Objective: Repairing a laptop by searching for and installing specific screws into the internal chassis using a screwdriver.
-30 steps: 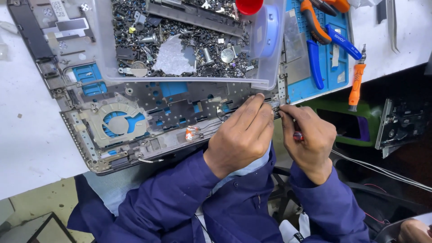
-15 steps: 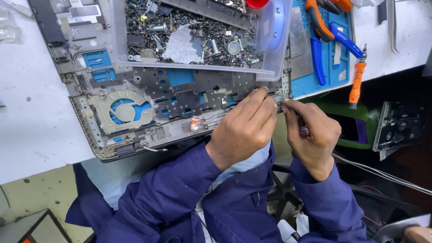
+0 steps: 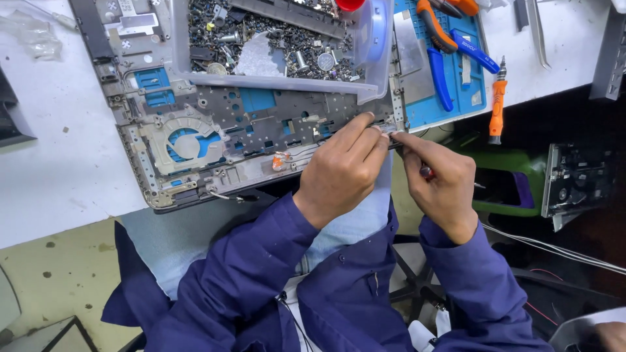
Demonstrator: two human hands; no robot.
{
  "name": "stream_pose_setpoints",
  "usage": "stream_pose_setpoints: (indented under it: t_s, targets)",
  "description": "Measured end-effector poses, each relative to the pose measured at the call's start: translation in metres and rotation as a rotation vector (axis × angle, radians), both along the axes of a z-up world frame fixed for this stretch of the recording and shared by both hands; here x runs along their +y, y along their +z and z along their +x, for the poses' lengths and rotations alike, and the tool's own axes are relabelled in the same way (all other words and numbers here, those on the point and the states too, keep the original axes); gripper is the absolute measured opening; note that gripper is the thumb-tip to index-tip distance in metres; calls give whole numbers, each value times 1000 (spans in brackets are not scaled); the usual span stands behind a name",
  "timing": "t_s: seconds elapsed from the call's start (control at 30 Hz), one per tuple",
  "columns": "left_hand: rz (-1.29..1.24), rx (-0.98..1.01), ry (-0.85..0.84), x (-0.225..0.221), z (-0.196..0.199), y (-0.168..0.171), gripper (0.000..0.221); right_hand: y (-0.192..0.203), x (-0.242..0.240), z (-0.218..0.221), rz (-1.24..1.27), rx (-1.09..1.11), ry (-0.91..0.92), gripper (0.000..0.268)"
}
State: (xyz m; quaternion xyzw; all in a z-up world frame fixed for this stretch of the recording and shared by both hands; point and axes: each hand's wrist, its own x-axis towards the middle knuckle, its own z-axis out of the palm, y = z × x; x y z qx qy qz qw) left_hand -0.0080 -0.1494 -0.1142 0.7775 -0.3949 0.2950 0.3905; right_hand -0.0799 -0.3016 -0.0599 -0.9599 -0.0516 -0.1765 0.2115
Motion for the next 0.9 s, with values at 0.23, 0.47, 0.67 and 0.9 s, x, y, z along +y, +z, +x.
stream_pose_setpoints:
  t_s: [0.23, 0.47, 0.67, 0.9]
  targets:
    - [10, 41, -48, -2, 1, -10, 9, -1, -4, 4, 401, 133, -94, 26]
    - [33, 62, -69, 1, 2, -7, 12, -2, -8, 1, 465, 108, -80, 24]
    - [77, 102, -77, 2, 1, -5, 13, 1, -16, -8, 434, 26, -104, 19]
    - [214, 117, -100, 7, 0, 40, 16, 76, -45, -62, 617, -256, -165, 36]
